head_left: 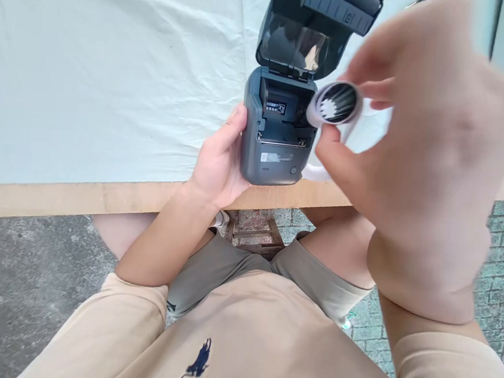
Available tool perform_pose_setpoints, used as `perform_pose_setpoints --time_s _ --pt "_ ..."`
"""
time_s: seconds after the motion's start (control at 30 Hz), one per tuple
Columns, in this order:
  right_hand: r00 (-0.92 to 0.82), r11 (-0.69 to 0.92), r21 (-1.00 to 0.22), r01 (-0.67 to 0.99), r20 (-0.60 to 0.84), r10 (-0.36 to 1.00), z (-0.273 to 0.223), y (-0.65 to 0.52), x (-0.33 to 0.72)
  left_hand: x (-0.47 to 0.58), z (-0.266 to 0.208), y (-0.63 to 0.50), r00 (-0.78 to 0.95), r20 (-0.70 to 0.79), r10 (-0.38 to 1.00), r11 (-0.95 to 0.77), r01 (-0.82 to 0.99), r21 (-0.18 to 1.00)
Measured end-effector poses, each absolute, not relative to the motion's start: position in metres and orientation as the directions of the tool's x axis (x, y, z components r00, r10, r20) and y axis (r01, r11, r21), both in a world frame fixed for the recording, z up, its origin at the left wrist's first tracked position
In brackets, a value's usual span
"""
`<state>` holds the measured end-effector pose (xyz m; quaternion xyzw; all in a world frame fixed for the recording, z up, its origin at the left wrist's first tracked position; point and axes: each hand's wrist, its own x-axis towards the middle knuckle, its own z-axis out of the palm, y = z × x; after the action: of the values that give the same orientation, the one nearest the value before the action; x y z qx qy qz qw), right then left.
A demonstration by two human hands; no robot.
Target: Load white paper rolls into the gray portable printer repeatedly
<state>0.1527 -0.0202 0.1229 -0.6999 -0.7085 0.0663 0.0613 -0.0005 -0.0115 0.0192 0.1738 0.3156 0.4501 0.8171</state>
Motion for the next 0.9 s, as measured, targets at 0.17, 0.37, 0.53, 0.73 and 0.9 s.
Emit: perform_pose_setpoints --time_s 0.17,0.37,0.53,0.73,0.9 --pt "-0.027 0.034 0.050 0.998 -0.125 0.992 0.129 -0.012 0.121 0.001 0.020 -0.012 0.378 -0.395 0.837 0.546 -0.629 0.553" --pt "-0.133 0.159 0.088 0.983 -0.245 0.960 0.121 0.002 0.107 -0.001 0.016 -0.010 0.369 -0.415 0.831 0.553 -0.626 0.550" --pt "-0.163 0.200 0.117 0.973 -0.269 0.949 0.117 0.005 0.111 -0.002 0.014 -0.010 0.381 -0.421 0.823 0.566 -0.617 0.547" --pt "-0.280 0.268 -0.148 0.952 -0.064 0.958 0.107 -0.024 0.146 -0.003 0.019 -0.008 0.460 -0.406 0.789 0.613 -0.632 0.474" --pt "-0.360 0.404 -0.294 0.866 0.194 0.913 0.072 -0.047 0.156 -0.004 0.017 -0.006 0.451 -0.399 0.798 0.602 -0.633 0.487"
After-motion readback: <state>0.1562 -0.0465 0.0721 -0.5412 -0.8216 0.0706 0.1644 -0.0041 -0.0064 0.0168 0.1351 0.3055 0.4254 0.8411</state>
